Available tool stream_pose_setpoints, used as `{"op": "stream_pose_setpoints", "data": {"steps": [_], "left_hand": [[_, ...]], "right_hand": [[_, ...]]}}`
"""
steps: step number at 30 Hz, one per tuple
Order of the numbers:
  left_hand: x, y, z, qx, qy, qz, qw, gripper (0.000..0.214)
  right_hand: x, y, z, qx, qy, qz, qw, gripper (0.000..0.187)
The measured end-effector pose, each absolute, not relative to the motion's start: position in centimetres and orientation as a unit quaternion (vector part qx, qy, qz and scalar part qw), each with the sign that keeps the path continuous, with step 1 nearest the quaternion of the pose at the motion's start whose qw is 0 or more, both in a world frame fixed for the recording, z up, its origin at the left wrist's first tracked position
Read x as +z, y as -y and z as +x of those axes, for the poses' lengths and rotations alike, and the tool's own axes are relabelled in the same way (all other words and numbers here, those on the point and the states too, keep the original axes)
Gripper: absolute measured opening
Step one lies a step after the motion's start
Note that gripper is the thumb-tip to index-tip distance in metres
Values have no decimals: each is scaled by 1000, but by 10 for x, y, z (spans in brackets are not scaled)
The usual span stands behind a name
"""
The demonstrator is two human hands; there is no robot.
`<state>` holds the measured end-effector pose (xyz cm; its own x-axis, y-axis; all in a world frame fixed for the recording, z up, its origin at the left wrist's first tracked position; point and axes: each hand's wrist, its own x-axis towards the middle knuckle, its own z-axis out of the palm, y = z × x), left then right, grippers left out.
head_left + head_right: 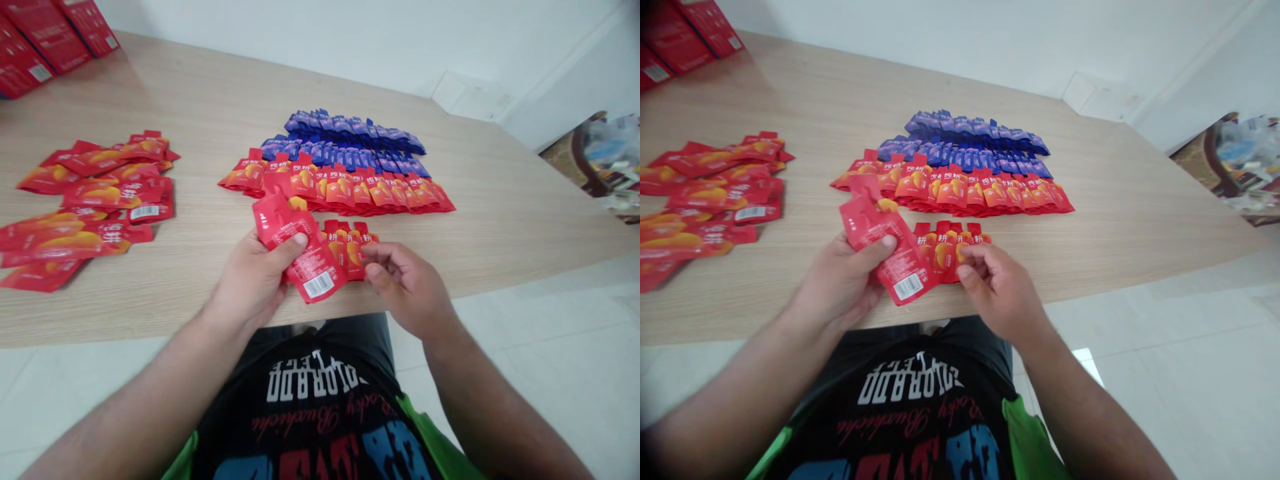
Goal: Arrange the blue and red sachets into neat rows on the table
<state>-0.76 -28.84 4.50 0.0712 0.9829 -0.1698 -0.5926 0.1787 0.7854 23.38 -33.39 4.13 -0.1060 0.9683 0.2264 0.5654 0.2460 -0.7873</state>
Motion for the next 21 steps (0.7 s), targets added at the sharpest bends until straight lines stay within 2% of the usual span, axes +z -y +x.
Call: {"op": "stream_pose_setpoints", "data": {"steps": [4,10,17,21], "left_hand": [[39,288,20,596,-320,300,673,37],[32,285,26,603,-308,320,663,36],[37,291,24,593,-301,281,692,35],[42,293,27,582,-300,258,710,35]], "right_hand": [[45,334,201,297,715,-513,372,30],[35,319,196,347,680,-526,374,42],[25,324,200,435,648,-485,396,39],[24,329,197,413,657,-482,406,39]]}}
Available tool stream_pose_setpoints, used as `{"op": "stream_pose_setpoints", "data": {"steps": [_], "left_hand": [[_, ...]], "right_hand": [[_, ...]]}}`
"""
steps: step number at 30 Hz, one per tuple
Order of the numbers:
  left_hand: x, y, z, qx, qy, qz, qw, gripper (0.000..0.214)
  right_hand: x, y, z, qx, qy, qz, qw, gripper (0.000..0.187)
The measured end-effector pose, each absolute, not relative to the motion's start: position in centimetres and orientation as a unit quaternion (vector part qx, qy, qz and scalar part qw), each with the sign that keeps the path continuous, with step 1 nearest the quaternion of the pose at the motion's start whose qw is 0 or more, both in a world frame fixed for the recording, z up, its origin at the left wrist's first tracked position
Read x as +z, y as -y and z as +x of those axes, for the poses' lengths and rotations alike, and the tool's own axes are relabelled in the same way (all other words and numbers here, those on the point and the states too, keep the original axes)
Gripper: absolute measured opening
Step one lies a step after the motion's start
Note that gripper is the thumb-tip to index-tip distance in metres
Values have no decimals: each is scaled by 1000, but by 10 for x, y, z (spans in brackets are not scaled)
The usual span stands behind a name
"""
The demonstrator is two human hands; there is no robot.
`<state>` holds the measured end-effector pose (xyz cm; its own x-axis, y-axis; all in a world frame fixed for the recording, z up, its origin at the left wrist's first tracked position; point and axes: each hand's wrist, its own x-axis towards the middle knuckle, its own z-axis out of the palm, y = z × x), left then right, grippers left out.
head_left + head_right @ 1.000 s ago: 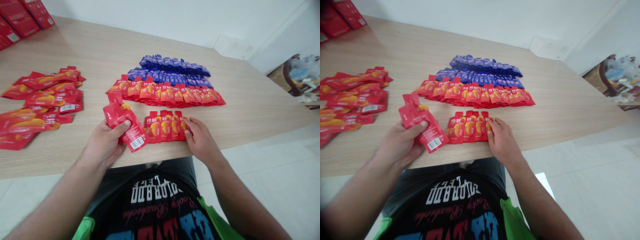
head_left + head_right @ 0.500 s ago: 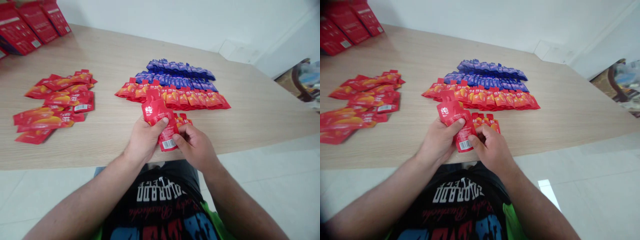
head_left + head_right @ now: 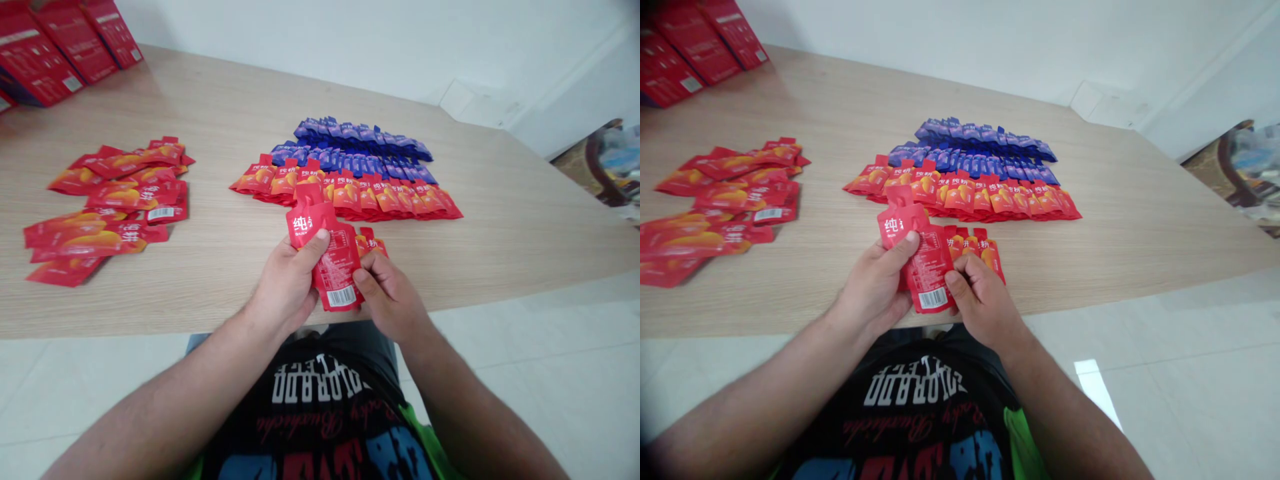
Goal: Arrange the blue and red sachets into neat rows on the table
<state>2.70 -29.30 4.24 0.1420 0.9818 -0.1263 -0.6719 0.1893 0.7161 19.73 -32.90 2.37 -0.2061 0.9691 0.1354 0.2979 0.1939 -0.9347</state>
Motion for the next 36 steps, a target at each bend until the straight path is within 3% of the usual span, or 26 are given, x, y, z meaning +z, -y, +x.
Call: {"op": "stream_pose_setpoints", "data": {"steps": [5,8,10,13,19,25,31,36], "left_hand": [[54,294,14,600,-337,263,676,38],[59,296,-6,609,-387,266,640,34],[58,296,-21,615,-416,271,612,32],[50,296,-41,621,-443,280,583,32],[29,289,-52,632,-472,273,551,28],[22,285,-50,627,-475,242,569,22],[24,287,-52,617,-483,236,575,20],[27,289,-51,620,-470,245,578,22]], "right_hand": [[34,337,212,280,680,-521,434,31],[45,340,255,88,674,-594,429,24],[48,338,294,-47,674,-636,374,20],[41,334,343,-141,700,-651,260,19],[5,328,351,-89,768,-615,156,23],[-9,327,347,-30,748,-617,243,37],[-8,332,351,-6,744,-640,192,47],[-5,327,329,8,750,-630,203,49]]}}
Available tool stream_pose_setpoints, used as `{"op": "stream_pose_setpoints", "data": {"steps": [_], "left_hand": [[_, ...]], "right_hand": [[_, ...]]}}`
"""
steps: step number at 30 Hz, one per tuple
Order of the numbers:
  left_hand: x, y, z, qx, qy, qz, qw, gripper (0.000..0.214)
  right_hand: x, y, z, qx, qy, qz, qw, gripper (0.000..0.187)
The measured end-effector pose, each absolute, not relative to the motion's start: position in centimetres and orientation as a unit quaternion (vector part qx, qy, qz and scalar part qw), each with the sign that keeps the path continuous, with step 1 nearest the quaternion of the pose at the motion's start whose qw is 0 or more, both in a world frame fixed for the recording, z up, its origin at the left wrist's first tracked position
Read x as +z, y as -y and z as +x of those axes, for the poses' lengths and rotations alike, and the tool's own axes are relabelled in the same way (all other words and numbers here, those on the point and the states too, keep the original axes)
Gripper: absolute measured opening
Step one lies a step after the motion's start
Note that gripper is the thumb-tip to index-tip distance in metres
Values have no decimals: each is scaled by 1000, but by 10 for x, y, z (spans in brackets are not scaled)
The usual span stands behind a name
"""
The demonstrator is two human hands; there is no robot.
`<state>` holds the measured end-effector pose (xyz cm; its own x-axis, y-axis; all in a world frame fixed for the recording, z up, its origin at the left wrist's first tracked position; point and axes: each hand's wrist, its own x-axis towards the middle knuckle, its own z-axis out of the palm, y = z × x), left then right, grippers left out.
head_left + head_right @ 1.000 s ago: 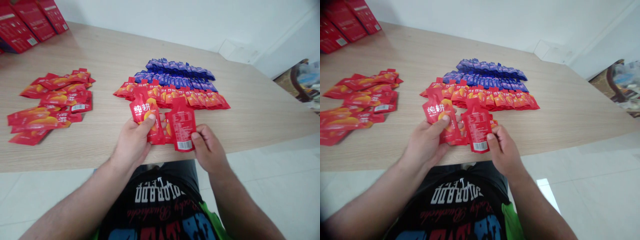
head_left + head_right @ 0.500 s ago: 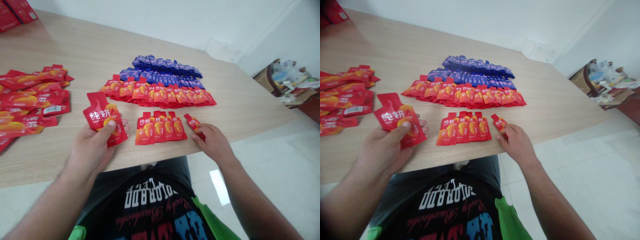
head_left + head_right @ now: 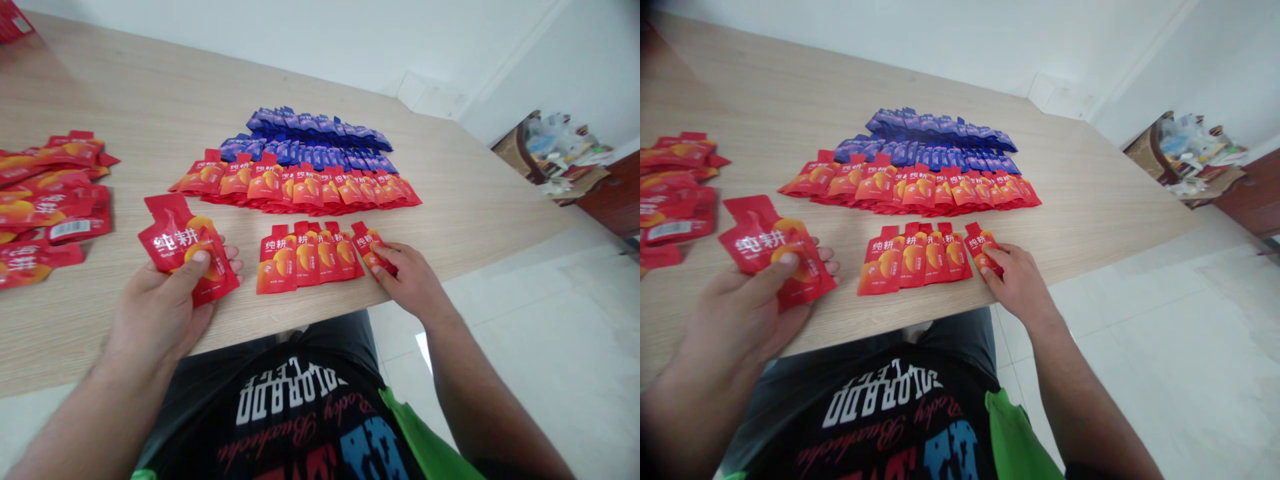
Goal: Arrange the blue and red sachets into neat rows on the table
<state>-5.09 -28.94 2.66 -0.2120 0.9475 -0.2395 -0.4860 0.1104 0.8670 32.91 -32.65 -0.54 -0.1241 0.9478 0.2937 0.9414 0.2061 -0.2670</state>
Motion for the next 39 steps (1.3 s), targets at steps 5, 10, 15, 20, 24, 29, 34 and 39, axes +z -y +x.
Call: {"op": "stream_pose_setpoints", "data": {"steps": [5,10,15,20,24,29,34,39], "left_hand": [[30,293,-50,631,-465,240,572,24],[32,294,-48,635,-463,233,573,26],[30,293,-49,630,-465,235,576,28],[27,293,-50,626,-469,236,576,27],[23,292,-53,628,-469,246,570,31],[32,304,-40,586,-444,283,616,36],[42,321,0,487,-350,368,710,40],[40,327,25,469,-339,467,668,27]], "right_hand": [[-10,322,314,12,745,-633,210,54],[-8,320,301,22,752,-624,211,53],[-2,320,282,6,761,-615,207,52],[-2,321,270,-14,758,-623,196,52],[5,328,280,-15,752,-622,220,54],[31,352,283,83,668,-635,379,42],[44,358,240,318,666,-557,381,34],[43,349,201,347,679,-506,402,28]]}}
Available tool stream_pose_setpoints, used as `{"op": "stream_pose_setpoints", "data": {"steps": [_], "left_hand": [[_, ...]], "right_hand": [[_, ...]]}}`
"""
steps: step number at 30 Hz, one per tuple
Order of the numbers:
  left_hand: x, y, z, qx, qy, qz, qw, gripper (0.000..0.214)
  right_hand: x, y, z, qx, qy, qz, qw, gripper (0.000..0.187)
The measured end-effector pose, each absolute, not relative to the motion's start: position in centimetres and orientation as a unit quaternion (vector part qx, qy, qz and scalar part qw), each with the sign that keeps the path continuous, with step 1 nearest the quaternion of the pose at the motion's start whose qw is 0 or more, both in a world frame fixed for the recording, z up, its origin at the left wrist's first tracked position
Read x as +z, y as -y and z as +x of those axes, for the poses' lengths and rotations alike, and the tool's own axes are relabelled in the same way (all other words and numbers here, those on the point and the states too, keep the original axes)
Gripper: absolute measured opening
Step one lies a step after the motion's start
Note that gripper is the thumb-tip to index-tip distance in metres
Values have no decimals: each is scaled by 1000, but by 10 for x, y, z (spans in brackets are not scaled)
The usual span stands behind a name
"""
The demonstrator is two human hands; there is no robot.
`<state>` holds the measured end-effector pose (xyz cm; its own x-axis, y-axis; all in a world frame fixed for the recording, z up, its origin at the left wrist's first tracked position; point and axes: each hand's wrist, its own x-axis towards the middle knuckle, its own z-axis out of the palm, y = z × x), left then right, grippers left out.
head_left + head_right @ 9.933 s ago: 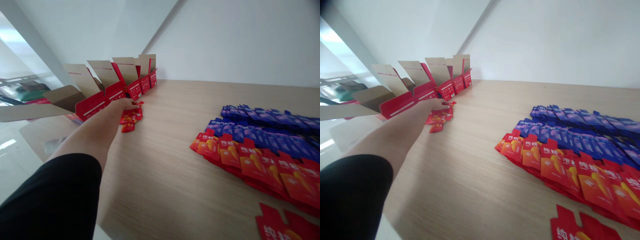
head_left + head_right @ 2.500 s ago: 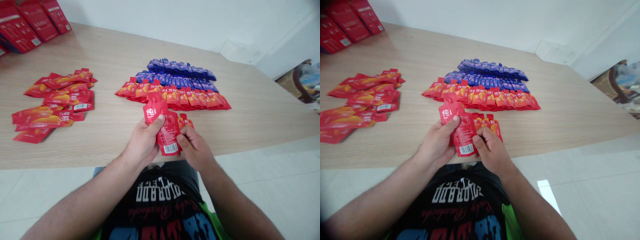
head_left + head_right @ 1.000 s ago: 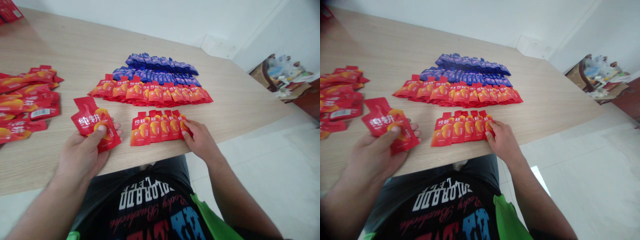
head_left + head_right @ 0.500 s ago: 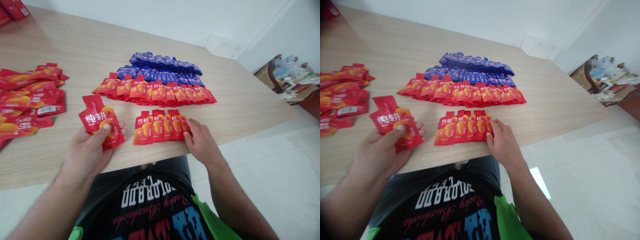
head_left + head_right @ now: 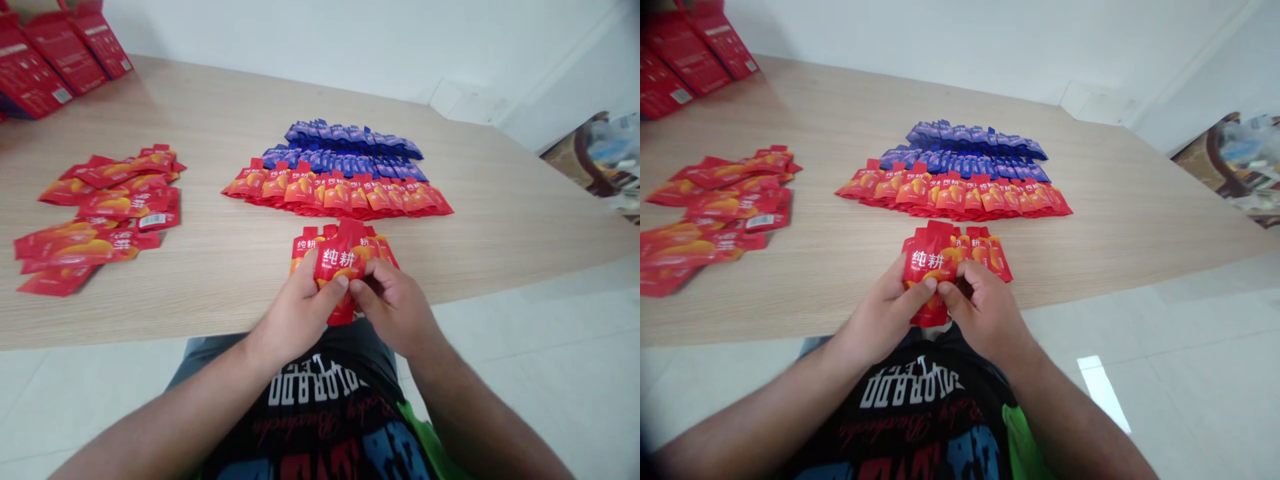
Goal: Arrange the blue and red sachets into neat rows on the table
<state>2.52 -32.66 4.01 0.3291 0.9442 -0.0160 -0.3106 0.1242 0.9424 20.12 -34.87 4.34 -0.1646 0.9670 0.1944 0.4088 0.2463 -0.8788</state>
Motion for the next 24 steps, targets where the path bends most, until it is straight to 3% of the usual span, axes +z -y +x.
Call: {"op": "stream_pose_setpoints", "data": {"steps": [4,9,16,24], "left_hand": [[39,333,18,433,-383,560,594,23],[35,333,-20,466,-435,595,489,35],[14,306,-50,343,-477,784,203,38],[0,297,-45,274,-423,851,144,35]], "right_hand": [[42,351,221,363,651,-515,425,32],[43,332,320,305,530,-658,439,37],[22,280,383,337,479,-748,312,26],[21,262,350,310,558,-739,215,23]]}}
